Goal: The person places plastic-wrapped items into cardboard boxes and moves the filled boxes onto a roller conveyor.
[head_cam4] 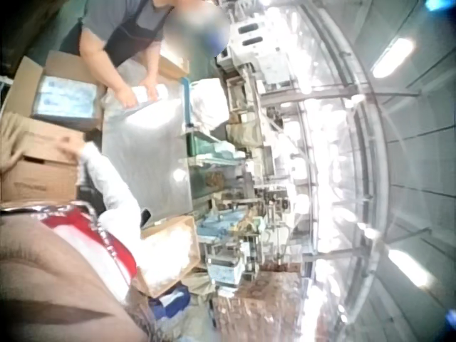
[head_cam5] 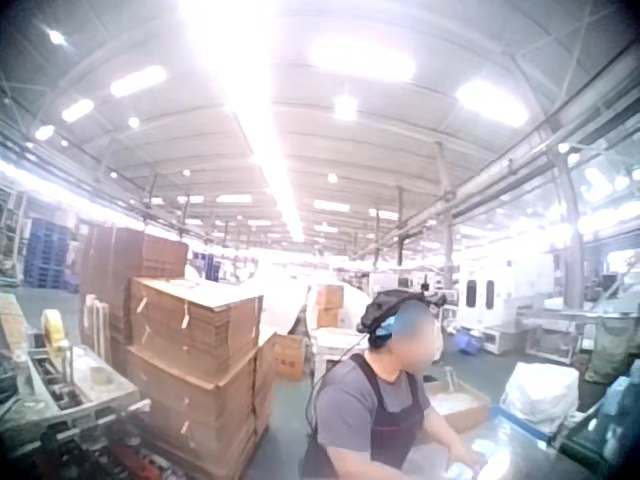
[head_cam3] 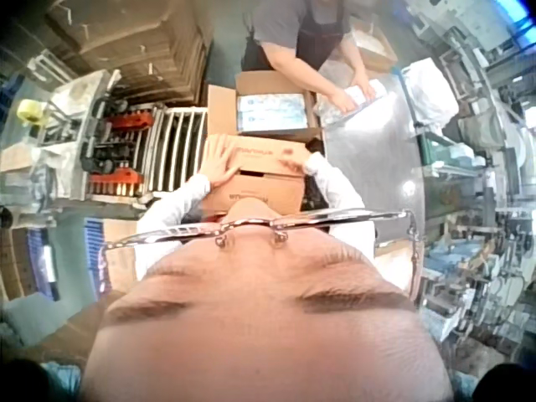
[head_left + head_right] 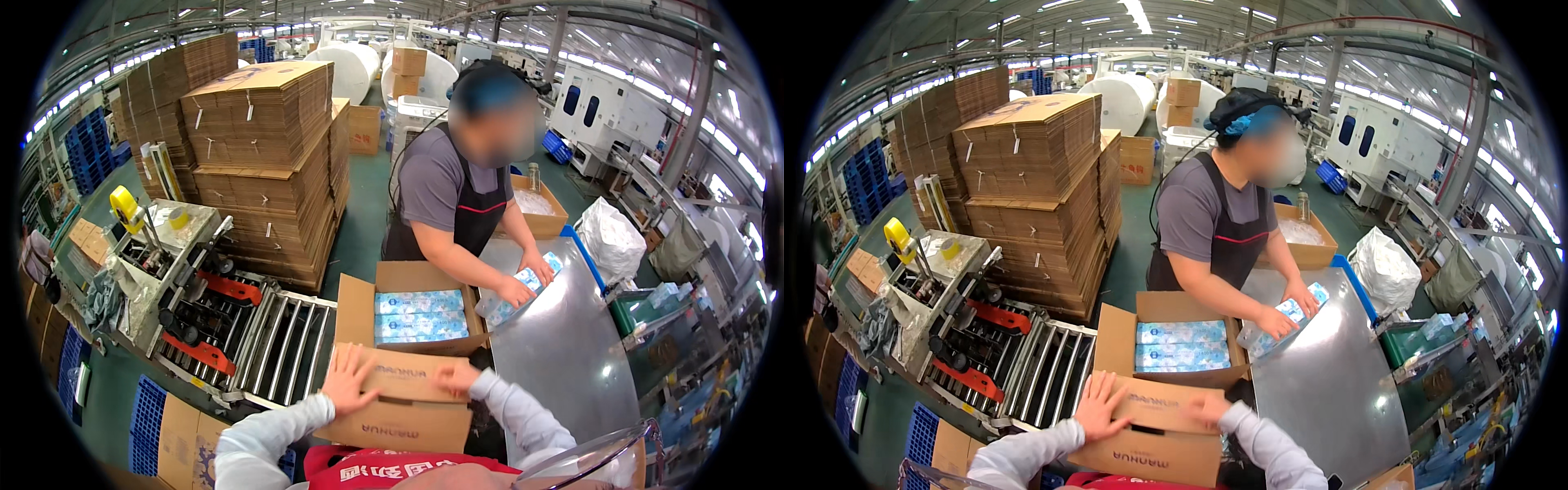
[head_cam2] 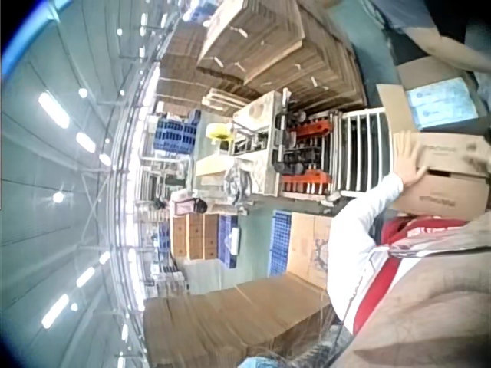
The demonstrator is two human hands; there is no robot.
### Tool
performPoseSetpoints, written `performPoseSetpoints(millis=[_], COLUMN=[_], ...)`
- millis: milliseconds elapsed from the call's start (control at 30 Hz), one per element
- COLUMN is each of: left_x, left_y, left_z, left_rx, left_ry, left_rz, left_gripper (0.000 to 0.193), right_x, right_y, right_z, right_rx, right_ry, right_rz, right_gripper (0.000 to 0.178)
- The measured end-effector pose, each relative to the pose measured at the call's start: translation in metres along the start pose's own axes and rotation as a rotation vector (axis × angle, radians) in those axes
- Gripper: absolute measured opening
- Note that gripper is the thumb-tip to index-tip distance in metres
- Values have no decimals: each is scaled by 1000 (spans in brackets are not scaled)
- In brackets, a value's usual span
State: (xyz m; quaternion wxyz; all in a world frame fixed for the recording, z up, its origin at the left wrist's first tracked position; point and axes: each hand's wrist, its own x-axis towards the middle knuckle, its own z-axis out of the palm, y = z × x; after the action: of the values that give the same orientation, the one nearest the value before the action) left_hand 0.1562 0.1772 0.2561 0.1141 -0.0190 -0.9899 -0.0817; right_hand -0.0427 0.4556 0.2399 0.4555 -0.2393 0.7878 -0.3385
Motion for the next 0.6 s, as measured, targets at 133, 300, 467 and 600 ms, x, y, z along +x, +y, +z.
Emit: performPoseSetpoints(millis=[133,300,467,600], left_x=[-40,-220,-153,-188], left_y=[-119,-362,-327,-314], left_z=[52,52,1,53], left_rx=[-213,321,-1654,-1669], left_ry=[-20,-133,-369,-272], left_rz=[-57,-619,-944,-1078], left_gripper=[73,64,74,52], right_x=[35,139,103,-21], right_y=[-3,97,137,-64], right_z=[29,182,201,168], right_rx=[623,569,617,648], right_ry=[848,442,460,341], right_rz=[-521,461,-297,-393], right_gripper=[20,83,57,46])
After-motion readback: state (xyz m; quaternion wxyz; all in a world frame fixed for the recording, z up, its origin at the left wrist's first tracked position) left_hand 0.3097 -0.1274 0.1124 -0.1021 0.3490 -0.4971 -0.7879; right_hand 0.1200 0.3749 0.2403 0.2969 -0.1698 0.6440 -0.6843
